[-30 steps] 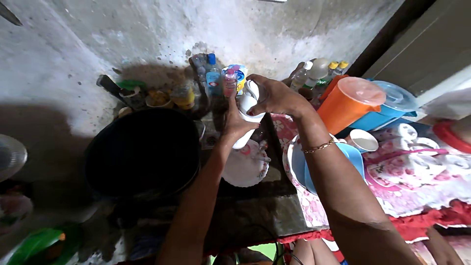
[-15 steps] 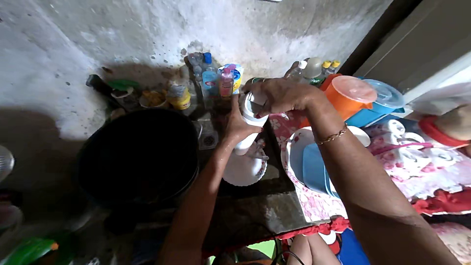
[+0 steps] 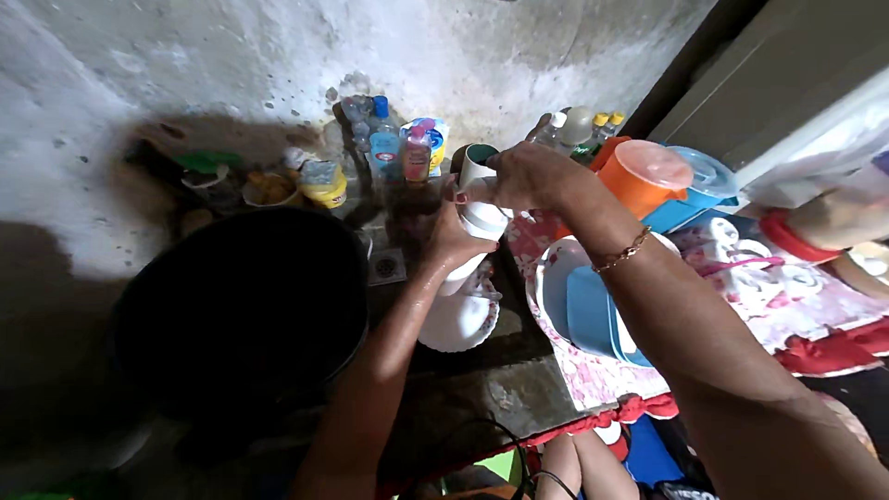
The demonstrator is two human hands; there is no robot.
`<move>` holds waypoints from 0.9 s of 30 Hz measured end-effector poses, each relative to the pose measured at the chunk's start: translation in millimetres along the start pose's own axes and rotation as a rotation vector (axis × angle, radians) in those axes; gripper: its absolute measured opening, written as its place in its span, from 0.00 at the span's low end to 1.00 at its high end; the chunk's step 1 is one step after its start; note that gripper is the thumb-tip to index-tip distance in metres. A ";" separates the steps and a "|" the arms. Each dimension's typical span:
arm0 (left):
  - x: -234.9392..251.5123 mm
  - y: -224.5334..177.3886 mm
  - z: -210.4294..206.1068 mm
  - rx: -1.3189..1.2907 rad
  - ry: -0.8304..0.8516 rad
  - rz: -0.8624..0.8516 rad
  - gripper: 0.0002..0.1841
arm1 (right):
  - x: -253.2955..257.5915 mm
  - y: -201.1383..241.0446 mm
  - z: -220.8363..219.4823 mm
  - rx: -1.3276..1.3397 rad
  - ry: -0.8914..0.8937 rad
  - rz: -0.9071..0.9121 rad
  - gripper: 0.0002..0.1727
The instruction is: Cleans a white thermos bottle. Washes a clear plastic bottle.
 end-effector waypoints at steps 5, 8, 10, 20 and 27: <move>9.2 7.8 0.6 -0.047 -0.050 -0.059 0.68 | -15.1 -15.4 19.8 0.146 -0.022 0.065 0.47; 15.7 0.6 -3.1 -0.025 -0.017 -0.060 0.70 | -13.1 -15.3 15.5 0.109 -0.001 0.367 0.56; 17.5 -11.5 -9.8 -0.040 -0.008 -0.090 0.68 | -12.1 -17.4 7.6 0.200 -0.011 0.459 0.44; 39.7 -43.6 -54.7 0.093 -0.072 -0.193 0.64 | -30.8 -98.7 31.2 0.261 -0.099 -0.014 0.54; 55.0 -52.7 -72.1 0.004 -0.039 -0.255 0.69 | -12.0 -120.0 9.9 0.542 -0.246 0.484 0.49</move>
Point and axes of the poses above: each hand's wrist, its own x-axis towards the middle knuckle, its own z-axis out of the back of the hand, y = z × x, the point moved 5 cm from there along x, towards the middle knuckle, and after that the axes turned 2 degrees about -z, right-handed, at the moved point
